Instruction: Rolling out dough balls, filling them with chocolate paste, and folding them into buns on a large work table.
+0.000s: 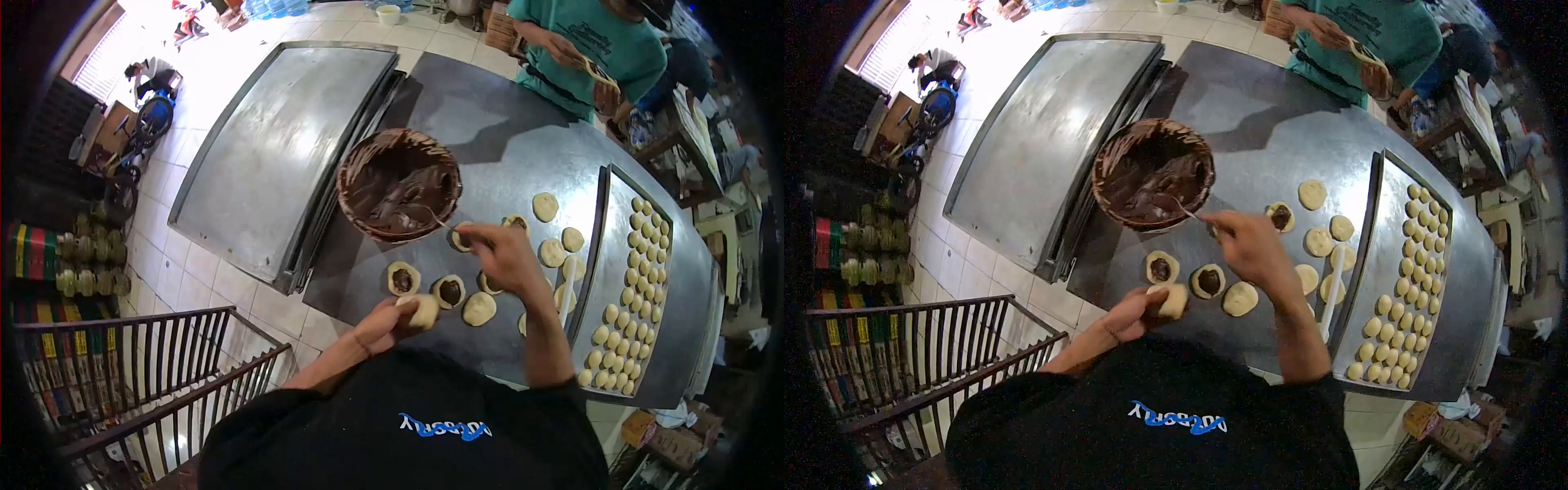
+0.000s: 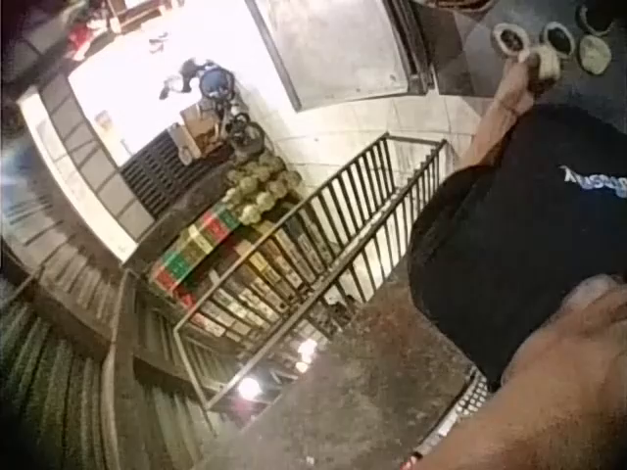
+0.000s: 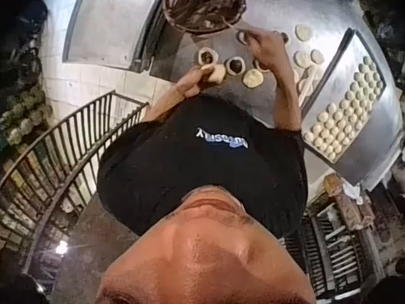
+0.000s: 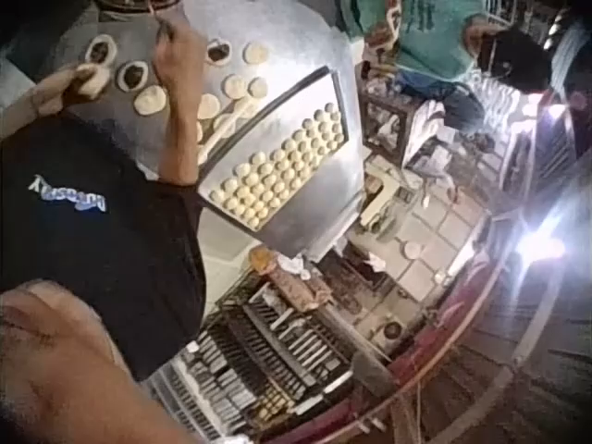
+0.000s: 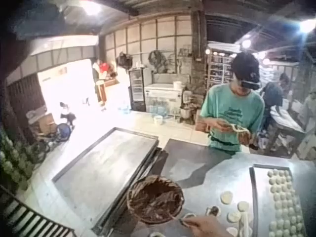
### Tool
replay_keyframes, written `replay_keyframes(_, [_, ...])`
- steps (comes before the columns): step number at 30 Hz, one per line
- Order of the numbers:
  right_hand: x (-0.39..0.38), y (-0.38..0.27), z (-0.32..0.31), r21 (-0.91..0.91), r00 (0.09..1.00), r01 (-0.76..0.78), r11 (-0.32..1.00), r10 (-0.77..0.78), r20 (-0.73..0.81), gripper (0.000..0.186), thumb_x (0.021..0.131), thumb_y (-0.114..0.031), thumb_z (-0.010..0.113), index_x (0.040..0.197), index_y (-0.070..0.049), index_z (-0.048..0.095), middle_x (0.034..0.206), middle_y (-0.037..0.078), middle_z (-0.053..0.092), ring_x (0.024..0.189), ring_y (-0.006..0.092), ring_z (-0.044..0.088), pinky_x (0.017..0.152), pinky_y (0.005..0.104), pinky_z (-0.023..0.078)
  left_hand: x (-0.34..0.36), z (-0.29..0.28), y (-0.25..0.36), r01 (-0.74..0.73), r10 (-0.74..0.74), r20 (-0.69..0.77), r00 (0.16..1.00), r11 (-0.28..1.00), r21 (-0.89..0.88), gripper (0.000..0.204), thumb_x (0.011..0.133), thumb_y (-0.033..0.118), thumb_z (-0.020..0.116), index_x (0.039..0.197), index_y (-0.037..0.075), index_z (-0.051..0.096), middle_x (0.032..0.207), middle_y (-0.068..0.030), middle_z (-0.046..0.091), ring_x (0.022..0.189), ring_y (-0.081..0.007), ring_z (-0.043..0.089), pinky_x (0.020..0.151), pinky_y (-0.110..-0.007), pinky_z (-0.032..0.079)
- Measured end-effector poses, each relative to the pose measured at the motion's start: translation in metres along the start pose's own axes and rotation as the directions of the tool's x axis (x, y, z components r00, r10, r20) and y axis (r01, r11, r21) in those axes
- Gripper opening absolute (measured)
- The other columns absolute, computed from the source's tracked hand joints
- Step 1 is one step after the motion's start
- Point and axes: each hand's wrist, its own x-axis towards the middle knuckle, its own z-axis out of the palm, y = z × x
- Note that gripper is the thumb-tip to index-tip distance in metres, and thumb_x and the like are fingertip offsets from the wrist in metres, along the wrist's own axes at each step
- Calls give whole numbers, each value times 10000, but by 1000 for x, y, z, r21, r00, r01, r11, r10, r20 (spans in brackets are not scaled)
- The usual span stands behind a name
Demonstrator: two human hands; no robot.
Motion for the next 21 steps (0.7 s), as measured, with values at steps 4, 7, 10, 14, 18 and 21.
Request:
replay_keyframes(4, [102,-12,48,-575,999,44,817,-25,40,221,821,-101,468,854,8,657,849,232,654,803,389,643,710,470,524,-44,-61,-16,-223,389,41,921,438,871,329,921,237,570,1171,26,531,1069,-122,627,975,-265,623,990,-493,420])
replay_keyframes(7, [108,-30,83,-567,948,234,790,-55,315,179,798,-87,494,763,29,626,790,245,638,791,409,637,690,476,523,-73,-80,16,-520,583,363,727,121,846,301,865,244,652,1077,40,589,1058,-124,641,1015,-275,622,1121,-560,137])
replay_keyframes(10, [105,-50,90,-514,931,234,825,-38,363,166,785,-81,523,712,37,615,763,260,626,786,427,633,684,470,524,-103,-89,49,-691,738,407,539,111,714,283,854,227,677,1052,41,596,1063,-97,655,989,-241,642,1142,-547,59])
replay_keyframes(14, [95,-63,91,-295,968,158,942,-88,235,284,750,-62,498,946,-4,696,815,231,649,766,397,635,717,434,523,-85,-107,67,-840,876,-38,481,472,268,367,932,275,590,1140,-22,535,1084,-140,639,970,-250,647,999,-431,435])
replay_keyframes(18, [95,-73,75,-148,952,-175,973,206,226,333,749,-65,485,1007,-29,694,857,224,655,791,387,642,747,410,525,-59,-116,76,-625,597,-195,779,709,-327,450,976,364,488,1171,-42,509,1109,-163,621,1005,-256,629,844,-365,537])
replay_keyframes(21, [94,-37,83,-309,989,-90,947,121,81,320,752,-74,479,978,-33,702,858,214,663,814,373,648,792,396,516,-44,-118,76,-433,447,-82,891,779,-454,477,1001,404,394,1182,-23,507,1108,-162,617,1016,-255,624,838,-353,541])
